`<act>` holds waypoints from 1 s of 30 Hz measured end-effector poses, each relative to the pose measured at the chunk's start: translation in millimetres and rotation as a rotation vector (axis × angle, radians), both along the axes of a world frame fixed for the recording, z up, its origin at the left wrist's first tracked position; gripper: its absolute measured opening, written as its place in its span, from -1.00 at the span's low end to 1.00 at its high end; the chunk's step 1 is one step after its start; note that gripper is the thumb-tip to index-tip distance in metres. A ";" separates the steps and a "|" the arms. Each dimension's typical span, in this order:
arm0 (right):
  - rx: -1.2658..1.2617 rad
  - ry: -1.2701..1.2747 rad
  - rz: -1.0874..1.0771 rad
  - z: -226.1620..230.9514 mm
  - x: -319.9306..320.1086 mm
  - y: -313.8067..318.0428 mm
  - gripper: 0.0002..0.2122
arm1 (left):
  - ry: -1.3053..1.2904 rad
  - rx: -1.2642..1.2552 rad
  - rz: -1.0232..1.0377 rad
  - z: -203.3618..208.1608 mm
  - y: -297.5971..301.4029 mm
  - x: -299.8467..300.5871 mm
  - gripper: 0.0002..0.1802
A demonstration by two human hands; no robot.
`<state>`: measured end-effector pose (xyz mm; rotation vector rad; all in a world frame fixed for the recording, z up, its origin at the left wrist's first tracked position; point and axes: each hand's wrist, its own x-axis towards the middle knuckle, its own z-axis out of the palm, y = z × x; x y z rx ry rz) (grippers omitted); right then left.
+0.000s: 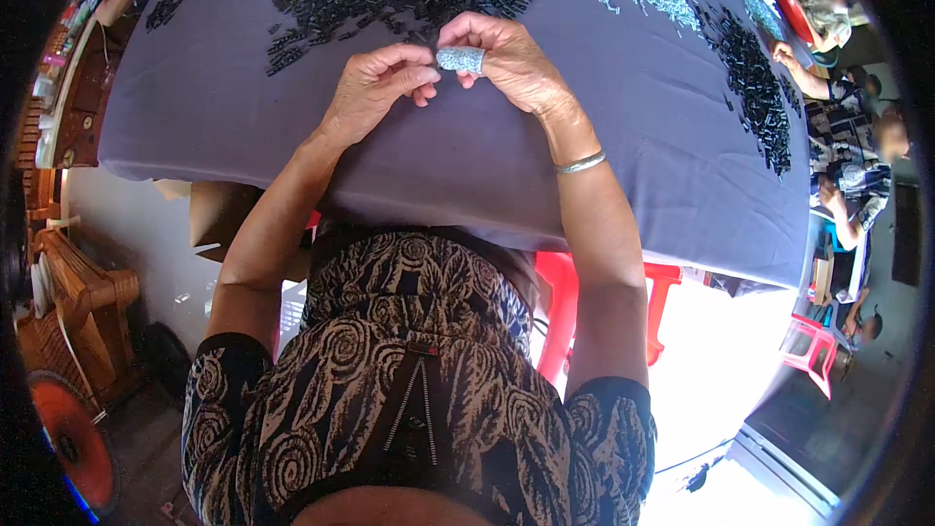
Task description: Sorting small black plastic components on a table covered with a grey cloth.
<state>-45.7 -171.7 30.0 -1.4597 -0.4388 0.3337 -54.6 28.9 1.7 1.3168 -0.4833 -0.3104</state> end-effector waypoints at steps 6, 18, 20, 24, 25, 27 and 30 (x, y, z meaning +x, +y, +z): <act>-0.300 -0.128 -0.273 7.3 7.0 -17.0 -0.93 | 0.158 -0.224 0.163 -0.5 8.7 8.4 -0.80; -0.789 -0.361 -0.194 5.7 -1.9 -11.3 -0.92 | 0.327 -0.327 0.138 -0.8 14.8 15.4 -0.80; -0.815 -0.358 -0.214 7.9 -1.5 -15.1 -0.94 | 0.332 -0.326 0.122 -0.9 15.0 14.9 -0.80; -0.749 -0.321 -0.329 6.2 3.3 -28.5 -0.94 | 0.351 -0.267 0.175 2.5 12.5 13.2 -0.80; -0.719 -0.389 -0.382 6.0 3.7 -27.9 -0.94 | 0.349 -0.242 0.199 2.8 11.9 13.2 -0.80; -0.687 -0.455 -0.430 7.7 1.7 -22.3 -0.93 | 0.346 -0.240 0.202 2.0 10.8 12.5 -0.80; -0.651 -0.527 -0.349 4.8 -0.2 -10.9 -0.89 | 0.329 -0.243 0.203 2.1 11.2 12.1 -0.80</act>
